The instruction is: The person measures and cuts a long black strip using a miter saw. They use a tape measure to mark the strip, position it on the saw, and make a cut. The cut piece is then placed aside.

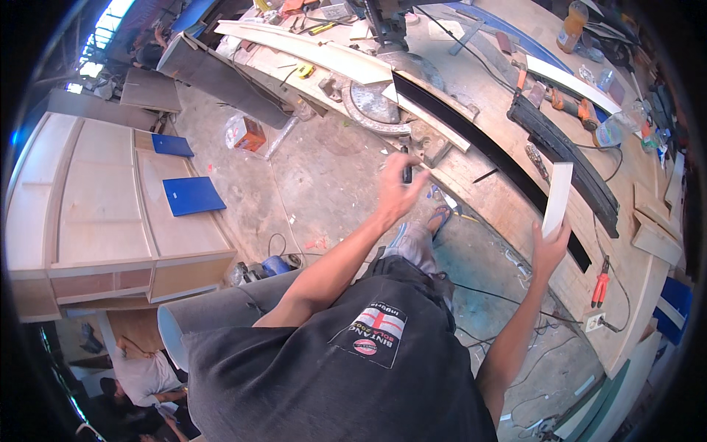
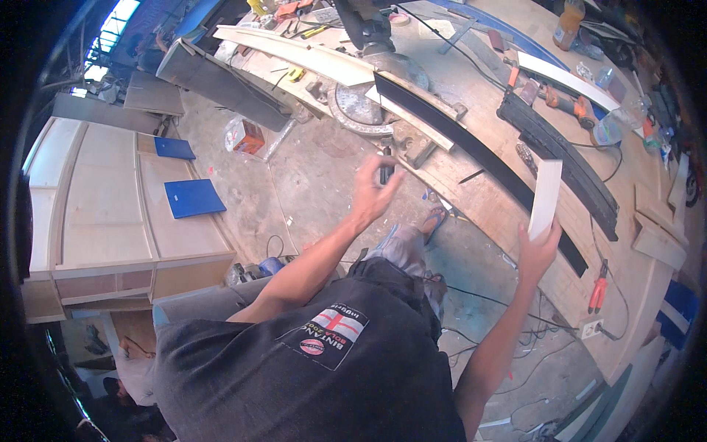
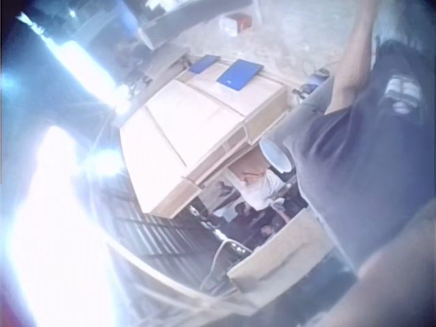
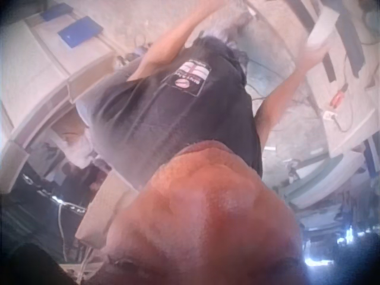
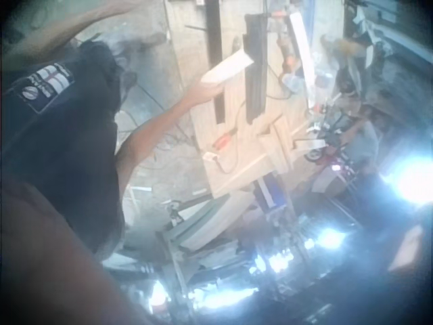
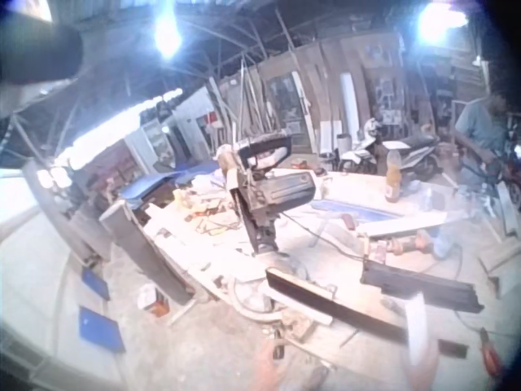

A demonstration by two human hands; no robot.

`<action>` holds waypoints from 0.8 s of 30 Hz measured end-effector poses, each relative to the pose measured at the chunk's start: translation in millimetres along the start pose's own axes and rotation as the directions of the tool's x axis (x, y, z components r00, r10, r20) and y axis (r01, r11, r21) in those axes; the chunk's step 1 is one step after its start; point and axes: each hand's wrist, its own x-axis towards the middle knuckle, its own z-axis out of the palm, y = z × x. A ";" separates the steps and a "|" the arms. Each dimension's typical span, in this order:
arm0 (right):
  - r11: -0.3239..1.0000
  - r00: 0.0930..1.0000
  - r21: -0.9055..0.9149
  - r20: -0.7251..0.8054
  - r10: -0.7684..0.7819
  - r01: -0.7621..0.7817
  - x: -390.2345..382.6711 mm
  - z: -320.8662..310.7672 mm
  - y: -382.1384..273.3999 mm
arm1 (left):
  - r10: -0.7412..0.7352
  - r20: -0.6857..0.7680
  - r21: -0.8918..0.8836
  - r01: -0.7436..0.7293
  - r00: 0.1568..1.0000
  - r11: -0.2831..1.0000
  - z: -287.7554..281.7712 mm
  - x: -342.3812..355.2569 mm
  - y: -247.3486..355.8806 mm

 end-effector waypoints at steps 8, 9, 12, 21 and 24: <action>0.978 0.976 -0.026 0.064 0.207 -0.206 -185.7 16.7 41.0 | -0.585 -0.556 -0.308 0.508 0.591 0.805 -92.0 23.8 -196.1; 0.966 0.963 -0.031 0.071 0.260 -0.258 -204.6 21.5 35.9 | -0.695 -0.537 -0.433 0.551 0.478 0.714 -101.7 46.1 -227.2; 0.914 0.909 0.071 0.162 0.384 -0.399 -237.4 38.5 17.2 | -0.790 -0.500 -0.504 0.622 0.356 0.599 -123.7 121.1 -306.5; 0.843 0.849 0.110 0.023 0.528 -0.527 -228.6 133.9 -71.4 | -0.993 -0.044 -0.811 0.576 0.111 0.100 -115.3 284.2 -394.4; 0.858 0.860 0.061 -0.005 0.511 -0.510 -214.7 160.8 -99.2 | -0.998 -0.021 -0.823 0.566 0.057 0.049 -102.6 304.8 -398.1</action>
